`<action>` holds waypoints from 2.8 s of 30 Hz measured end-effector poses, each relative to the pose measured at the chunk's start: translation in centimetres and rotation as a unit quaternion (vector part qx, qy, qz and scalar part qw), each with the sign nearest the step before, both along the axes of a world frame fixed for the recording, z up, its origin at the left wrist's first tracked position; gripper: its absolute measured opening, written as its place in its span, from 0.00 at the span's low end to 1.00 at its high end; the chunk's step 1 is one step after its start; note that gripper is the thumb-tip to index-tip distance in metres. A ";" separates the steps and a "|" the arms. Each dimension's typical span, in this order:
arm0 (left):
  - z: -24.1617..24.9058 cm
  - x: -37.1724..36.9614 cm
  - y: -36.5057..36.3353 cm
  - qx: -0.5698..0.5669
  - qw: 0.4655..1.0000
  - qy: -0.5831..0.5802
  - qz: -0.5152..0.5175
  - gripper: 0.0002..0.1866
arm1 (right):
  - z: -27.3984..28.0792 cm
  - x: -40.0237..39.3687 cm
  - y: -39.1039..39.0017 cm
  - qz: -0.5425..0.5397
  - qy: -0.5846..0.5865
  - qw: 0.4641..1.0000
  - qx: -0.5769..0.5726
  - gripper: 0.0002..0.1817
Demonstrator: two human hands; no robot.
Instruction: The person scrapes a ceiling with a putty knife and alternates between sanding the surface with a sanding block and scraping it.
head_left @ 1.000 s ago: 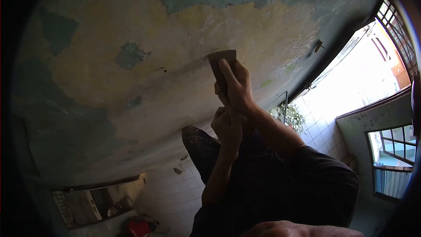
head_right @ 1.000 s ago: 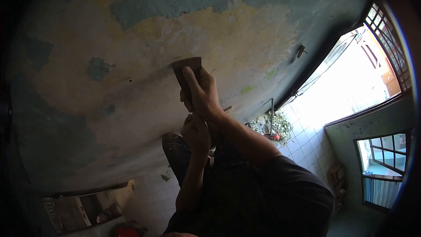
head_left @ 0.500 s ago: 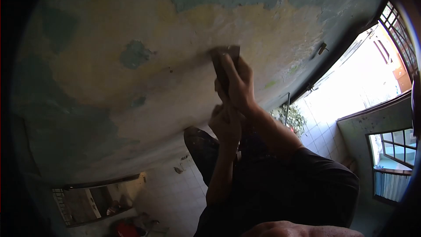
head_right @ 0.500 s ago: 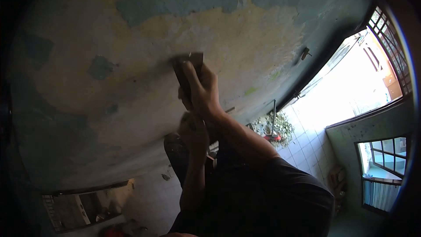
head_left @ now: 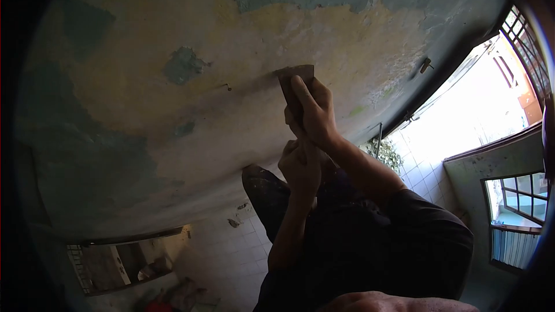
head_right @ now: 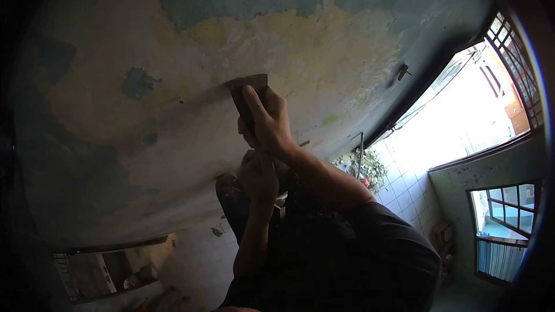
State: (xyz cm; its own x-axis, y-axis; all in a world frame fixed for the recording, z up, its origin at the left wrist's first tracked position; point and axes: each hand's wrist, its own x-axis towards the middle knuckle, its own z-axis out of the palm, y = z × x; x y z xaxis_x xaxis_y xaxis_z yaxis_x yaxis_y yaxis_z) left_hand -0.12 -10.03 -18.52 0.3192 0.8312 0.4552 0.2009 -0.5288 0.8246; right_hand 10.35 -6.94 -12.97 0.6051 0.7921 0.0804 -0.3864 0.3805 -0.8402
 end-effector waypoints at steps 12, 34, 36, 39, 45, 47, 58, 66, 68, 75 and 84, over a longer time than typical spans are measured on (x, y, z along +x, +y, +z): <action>6.9 1.1 1.8 0.051 0.997 -0.005 -0.050 0.13 | 5.5 1.0 -0.4 -0.068 0.059 0.993 0.076 0.17; -1.5 0.6 1.5 -0.013 0.997 -0.024 -0.072 0.19 | 0.1 2.9 -2.6 0.017 -0.073 0.997 0.010 0.18; -3.0 -1.0 0.5 -0.059 0.994 -0.024 -0.089 0.20 | -3.9 3.0 -4.6 0.027 -0.104 0.994 -0.004 0.21; -3.0 -2.0 -0.5 -0.150 0.986 -0.029 -0.068 0.20 | -8.1 2.9 -7.7 0.011 -0.383 0.919 -0.096 0.27; -4.5 -2.7 -1.0 -0.180 0.978 -0.084 -0.070 0.19 | -9.2 0.8 -11.5 0.378 -0.020 0.924 -0.061 0.24; -4.2 -3.1 -1.0 -0.139 0.987 -0.063 -0.054 0.18 | -9.1 -0.7 -11.3 0.350 -0.024 0.935 -0.049 0.21; -5.0 -6.6 -1.0 -0.192 0.974 -0.121 0.022 0.14 | -2.2 4.7 -8.6 -0.283 -0.614 0.736 0.033 0.17; -4.9 -7.0 -1.0 -0.065 0.993 -0.089 0.042 0.18 | -1.4 11.7 -1.5 -0.320 -0.810 0.479 0.107 0.18; -5.5 -7.9 -0.7 -0.085 0.992 -0.070 0.054 0.19 | -1.5 13.2 -1.1 -0.310 -0.822 0.463 0.116 0.19; -5.0 -8.2 -0.7 -0.021 0.997 -0.035 0.073 0.19 | -2.4 14.0 0.6 -0.265 -0.868 0.394 0.143 0.22; -4.5 -6.9 -0.4 -0.022 0.999 -0.035 0.024 0.19 | -2.5 14.8 0.6 -0.270 -0.894 0.315 0.169 0.17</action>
